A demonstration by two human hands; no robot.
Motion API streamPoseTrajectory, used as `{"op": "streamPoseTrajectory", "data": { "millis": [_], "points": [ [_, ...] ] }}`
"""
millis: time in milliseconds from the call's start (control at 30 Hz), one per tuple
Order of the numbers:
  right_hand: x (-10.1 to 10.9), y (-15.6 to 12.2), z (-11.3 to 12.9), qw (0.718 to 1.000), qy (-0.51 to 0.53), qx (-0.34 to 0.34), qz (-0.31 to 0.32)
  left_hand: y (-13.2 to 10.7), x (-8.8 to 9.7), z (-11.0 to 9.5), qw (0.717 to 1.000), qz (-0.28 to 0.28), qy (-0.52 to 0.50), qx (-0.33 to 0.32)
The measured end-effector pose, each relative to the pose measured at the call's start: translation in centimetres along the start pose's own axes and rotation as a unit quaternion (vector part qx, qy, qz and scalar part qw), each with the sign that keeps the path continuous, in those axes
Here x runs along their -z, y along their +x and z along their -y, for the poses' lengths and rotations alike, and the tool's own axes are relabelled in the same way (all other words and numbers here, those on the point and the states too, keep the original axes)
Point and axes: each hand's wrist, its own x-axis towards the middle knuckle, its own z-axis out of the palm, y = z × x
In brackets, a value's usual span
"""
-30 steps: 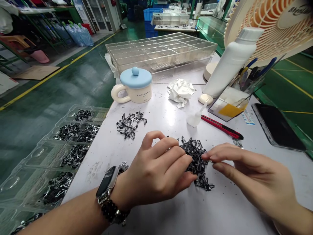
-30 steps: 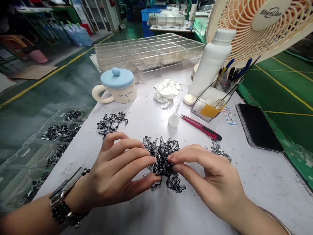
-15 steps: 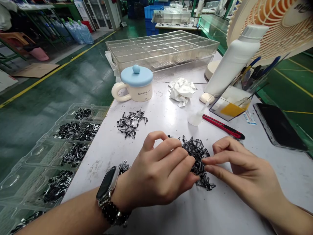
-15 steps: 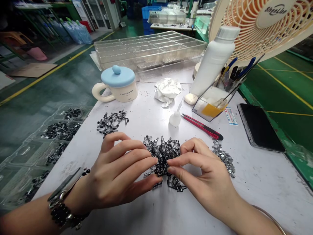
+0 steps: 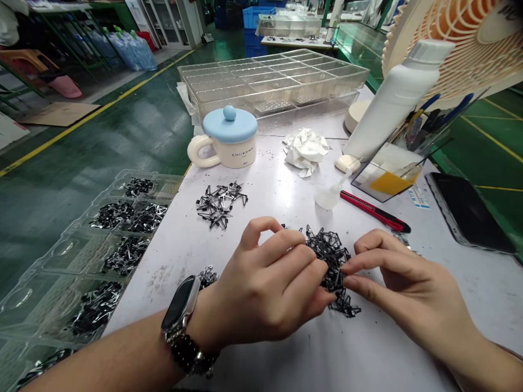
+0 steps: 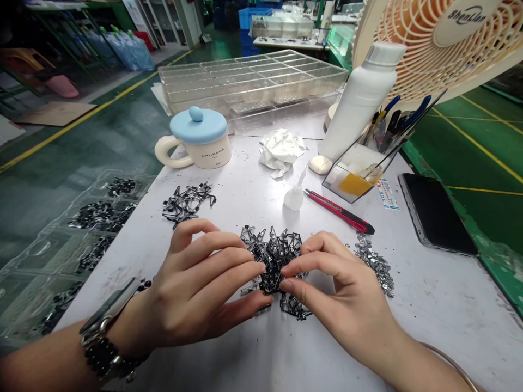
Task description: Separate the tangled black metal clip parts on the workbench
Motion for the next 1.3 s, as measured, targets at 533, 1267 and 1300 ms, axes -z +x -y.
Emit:
{"op": "streamPoseTrajectory", "data": {
  "millis": [533, 1267, 1300],
  "points": [
    [-0.2, -0.1, -0.2, 0.91, 0.346, -0.205, 0.103, 0.1, -0.3, -0.5, 0.999, -0.03, -0.018, 0.033],
    [0.4, -0.5, 1.4, 0.972, -0.142, 0.177, -0.063, 1.0, -0.2, -1.1, 0.653, 0.13, -0.6, 0.443],
    [0.3, -0.5, 1.6, 0.969, -0.153, 0.184, -0.067, 1.0, -0.3, -1.3, 0.594, 0.13, -0.639, 0.471]
  ]
}}
